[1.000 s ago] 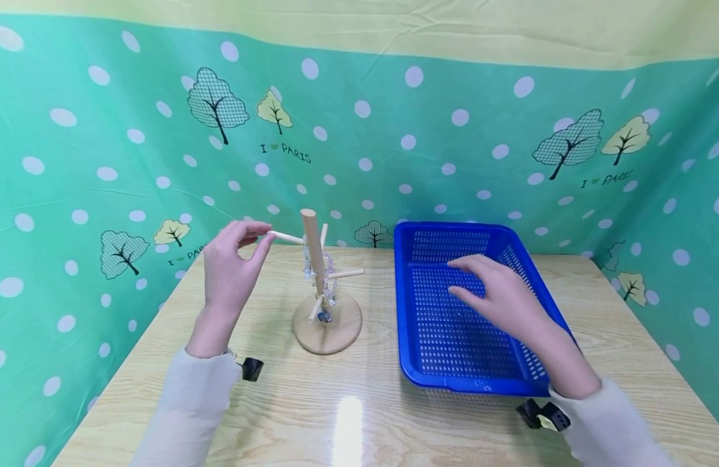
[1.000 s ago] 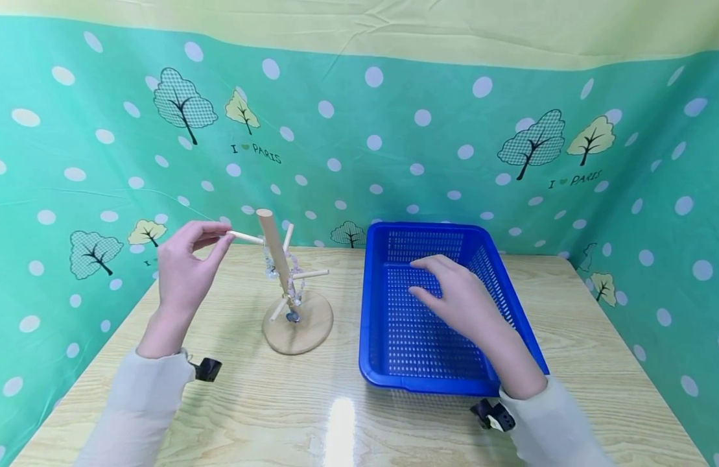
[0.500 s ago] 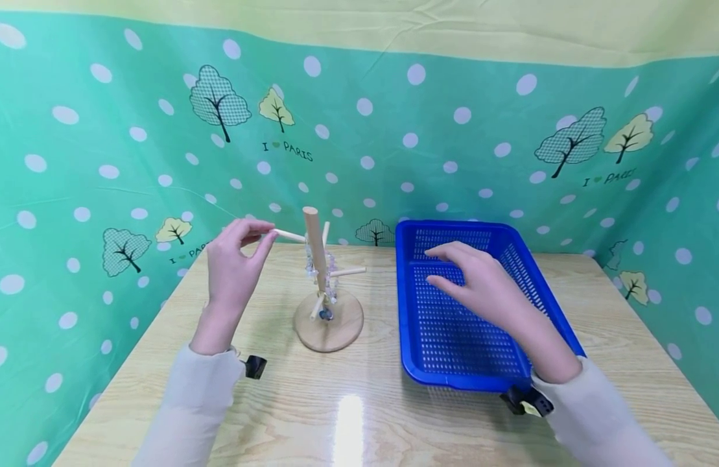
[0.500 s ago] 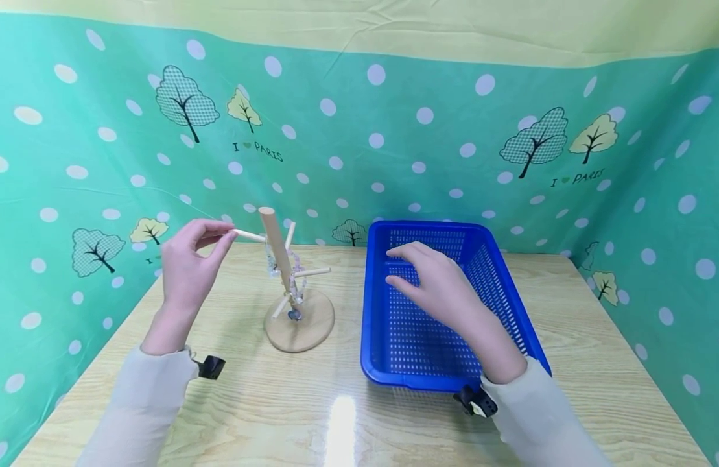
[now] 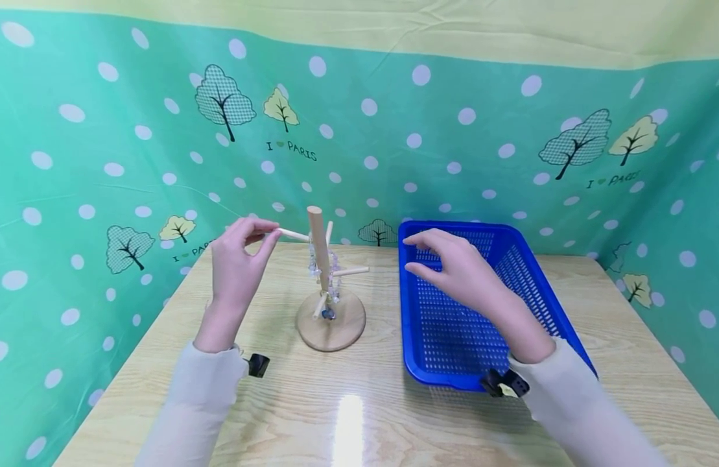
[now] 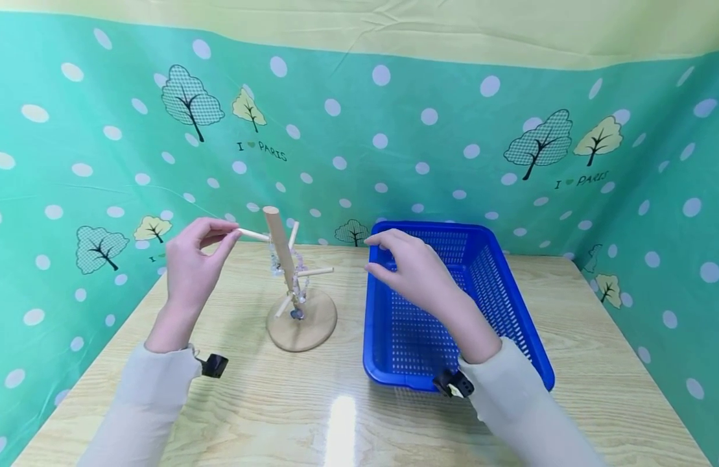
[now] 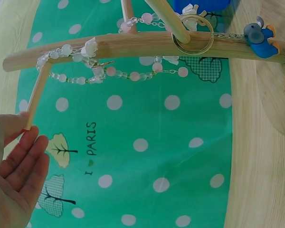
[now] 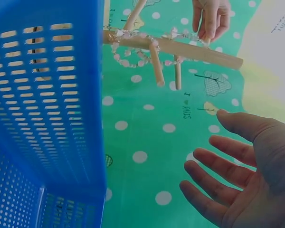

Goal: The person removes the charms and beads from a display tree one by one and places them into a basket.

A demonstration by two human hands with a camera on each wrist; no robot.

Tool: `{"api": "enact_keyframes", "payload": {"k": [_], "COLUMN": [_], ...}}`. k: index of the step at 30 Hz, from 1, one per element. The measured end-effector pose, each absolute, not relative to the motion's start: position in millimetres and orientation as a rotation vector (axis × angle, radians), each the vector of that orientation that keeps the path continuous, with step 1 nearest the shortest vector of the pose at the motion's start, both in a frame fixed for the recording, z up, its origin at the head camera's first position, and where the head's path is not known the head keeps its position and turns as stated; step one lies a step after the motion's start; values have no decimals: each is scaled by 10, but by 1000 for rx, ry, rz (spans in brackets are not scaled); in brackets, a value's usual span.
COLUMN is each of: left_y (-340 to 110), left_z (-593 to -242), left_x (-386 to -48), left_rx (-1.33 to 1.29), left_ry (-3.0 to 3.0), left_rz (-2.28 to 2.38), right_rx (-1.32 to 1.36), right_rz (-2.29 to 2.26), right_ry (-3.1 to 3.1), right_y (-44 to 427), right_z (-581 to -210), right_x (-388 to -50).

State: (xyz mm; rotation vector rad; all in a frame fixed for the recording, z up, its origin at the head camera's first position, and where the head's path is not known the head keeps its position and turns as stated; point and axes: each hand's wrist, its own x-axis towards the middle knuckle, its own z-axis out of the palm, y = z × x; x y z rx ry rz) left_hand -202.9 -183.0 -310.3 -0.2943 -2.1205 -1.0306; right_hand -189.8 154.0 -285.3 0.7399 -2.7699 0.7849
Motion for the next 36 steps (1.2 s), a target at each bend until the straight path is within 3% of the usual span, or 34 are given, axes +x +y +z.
{"api": "enact_keyframes", "payload": {"k": [22,36], "left_y": [-1834,-1829], "left_z": [-3105,-3096], "left_x": [-2034,-2030], "left_rx": [-276,-272], "left_ry": [-2132,-2136], "left_rz": [-1032,-1038], "right_rx": [735,755], "right_rz": [1347,1514], "right_ry": [-2793,-2944], "right_y": [800,552], "right_z": [-3040,-3243], "right_x": [-2386,-2495]}}
